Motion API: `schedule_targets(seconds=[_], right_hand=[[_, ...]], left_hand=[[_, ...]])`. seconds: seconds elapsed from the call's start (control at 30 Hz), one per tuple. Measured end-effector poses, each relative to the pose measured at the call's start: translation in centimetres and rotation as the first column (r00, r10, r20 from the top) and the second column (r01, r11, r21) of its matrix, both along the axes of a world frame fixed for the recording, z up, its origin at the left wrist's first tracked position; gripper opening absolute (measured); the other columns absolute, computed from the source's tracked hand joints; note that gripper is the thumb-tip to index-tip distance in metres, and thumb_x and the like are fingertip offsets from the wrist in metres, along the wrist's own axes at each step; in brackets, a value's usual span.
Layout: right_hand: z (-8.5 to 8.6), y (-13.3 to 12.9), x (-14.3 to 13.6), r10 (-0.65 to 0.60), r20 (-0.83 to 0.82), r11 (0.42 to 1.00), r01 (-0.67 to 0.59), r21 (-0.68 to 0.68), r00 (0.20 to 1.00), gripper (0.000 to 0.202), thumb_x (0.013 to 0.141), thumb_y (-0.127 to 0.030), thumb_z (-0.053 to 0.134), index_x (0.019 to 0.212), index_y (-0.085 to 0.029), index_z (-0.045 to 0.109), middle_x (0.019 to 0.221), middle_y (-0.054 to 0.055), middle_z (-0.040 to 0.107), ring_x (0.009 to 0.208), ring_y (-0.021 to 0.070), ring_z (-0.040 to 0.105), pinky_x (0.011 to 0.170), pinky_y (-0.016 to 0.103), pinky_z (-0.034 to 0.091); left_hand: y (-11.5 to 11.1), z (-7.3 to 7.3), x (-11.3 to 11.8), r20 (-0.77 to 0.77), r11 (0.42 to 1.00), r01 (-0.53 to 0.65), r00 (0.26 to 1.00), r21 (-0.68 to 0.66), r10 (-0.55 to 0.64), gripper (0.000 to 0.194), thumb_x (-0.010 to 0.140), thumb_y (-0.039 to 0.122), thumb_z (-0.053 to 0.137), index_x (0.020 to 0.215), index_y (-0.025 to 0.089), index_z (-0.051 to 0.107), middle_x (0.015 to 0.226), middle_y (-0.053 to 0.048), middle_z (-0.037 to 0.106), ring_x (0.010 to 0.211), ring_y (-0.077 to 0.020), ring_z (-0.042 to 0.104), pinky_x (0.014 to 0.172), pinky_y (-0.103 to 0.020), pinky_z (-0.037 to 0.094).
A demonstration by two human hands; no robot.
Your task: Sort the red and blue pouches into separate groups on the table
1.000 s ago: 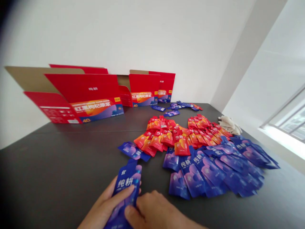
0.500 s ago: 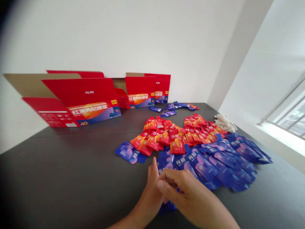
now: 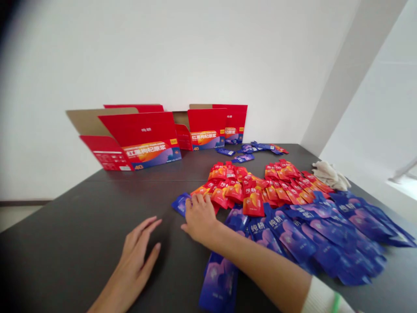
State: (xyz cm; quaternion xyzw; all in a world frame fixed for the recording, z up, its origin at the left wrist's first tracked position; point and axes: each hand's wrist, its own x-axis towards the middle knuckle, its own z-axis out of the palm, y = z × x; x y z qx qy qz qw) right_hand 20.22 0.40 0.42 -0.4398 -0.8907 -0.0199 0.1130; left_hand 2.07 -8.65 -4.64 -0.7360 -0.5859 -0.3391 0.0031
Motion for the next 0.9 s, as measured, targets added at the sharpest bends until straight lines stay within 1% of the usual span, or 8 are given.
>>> schedule_targets(seconds=[0.13,0.27,0.37,0.47,0.57,0.67,0.77,0.9], right_hand=[[-1.3,1.3,-3.4,-0.117,0.102,0.992,0.111,0.059,0.988,0.035,0.088,-0.016,0.049,0.118,-0.002,0.059,0.118,0.021,0.057,0.112,0.0309,0.047,0.099,0.045,0.035],[-1.4,0.8,-3.4,-0.011,0.207,0.993,-0.014,0.12,0.978,0.024,0.087,-0.014,0.049,0.098,-0.004,0.069,0.11,0.022,0.06,0.118,0.0342,0.04,0.102,0.049,0.031],[-1.2,-0.6,-2.3,0.076,0.209,0.988,-0.102,0.115,0.975,0.023,0.087,-0.012,0.048,0.098,-0.005,0.067,0.112,0.022,0.059,0.115,0.0316,0.042,0.1,0.046,0.036],[-0.8,-2.3,-1.0,0.192,0.092,0.978,-0.198,0.06,0.977,0.028,0.083,-0.014,0.053,0.11,-0.008,0.06,0.123,0.019,0.052,0.12,0.029,0.04,0.1,0.043,0.037],[-0.7,-3.9,0.6,0.32,-0.02,0.945,-0.32,-0.061,0.947,0.037,0.081,-0.01,0.051,0.117,-0.015,0.054,0.124,0.013,0.052,0.121,0.0243,0.042,0.102,0.04,0.037],[-0.8,-5.0,2.6,0.407,-0.08,0.897,-0.414,-0.153,0.91,0.042,0.079,-0.004,0.047,0.119,-0.013,0.052,0.126,0.012,0.051,0.123,0.0206,0.041,0.106,0.035,0.034],[-0.4,-5.8,5.0,0.413,-0.143,0.869,-0.436,-0.233,0.899,0.047,0.074,0.003,0.045,0.118,-0.01,0.052,0.129,0.012,0.05,0.125,0.0176,0.04,0.11,0.03,0.03],[0.9,-6.0,7.5,0.302,-0.201,0.87,-0.356,-0.342,0.932,0.048,0.072,0.005,0.041,0.116,-0.011,0.054,0.124,0.011,0.055,0.123,0.0172,0.044,0.111,0.032,0.027]], left_hand=[[1.1,-0.2,-0.4,0.054,0.998,0.003,0.999,-0.063,0.0,0.038,0.093,0.032,0.036,0.13,0.02,0.04,0.133,-0.012,0.042,0.126,-0.0265,0.038,0.106,-0.056,0.036],[2.3,1.4,-0.5,0.106,0.993,0.048,0.994,-0.111,-0.036,0.039,0.093,0.034,0.036,0.129,0.021,0.042,0.134,-0.011,0.042,0.128,-0.0253,0.037,0.11,-0.055,0.031],[3.4,1.9,-0.6,0.14,0.991,0.062,0.989,-0.121,-0.045,0.038,0.093,0.036,0.037,0.127,0.02,0.044,0.131,-0.01,0.045,0.127,-0.0245,0.039,0.11,-0.054,0.031],[4.2,1.3,-0.6,0.151,0.984,0.095,0.986,-0.148,-0.073,0.037,0.093,0.035,0.038,0.124,0.019,0.047,0.128,-0.011,0.049,0.125,-0.0236,0.044,0.109,-0.051,0.034],[3.9,0.5,-0.1,0.126,0.963,0.169,0.981,-0.21,-0.145,0.037,0.093,0.033,0.038,0.125,0.019,0.048,0.13,-0.01,0.051,0.125,-0.0218,0.045,0.109,-0.045,0.037],[3.0,0.4,0.5,0.089,0.941,0.223,0.974,-0.253,-0.207,0.038,0.094,0.033,0.038,0.129,0.022,0.046,0.135,-0.008,0.048,0.128,-0.0212,0.042,0.109,-0.043,0.036],[2.2,0.7,0.9,0.056,0.931,0.243,0.97,-0.271,-0.237,0.04,0.094,0.033,0.037,0.132,0.023,0.044,0.137,-0.008,0.046,0.13,-0.0212,0.041,0.11,-0.044,0.035],[2.3,1.1,0.7,0.031,0.932,0.252,0.967,-0.262,-0.253,0.04,0.094,0.031,0.038,0.133,0.024,0.044,0.137,-0.008,0.047,0.129,-0.021,0.043,0.109,-0.042,0.038]])
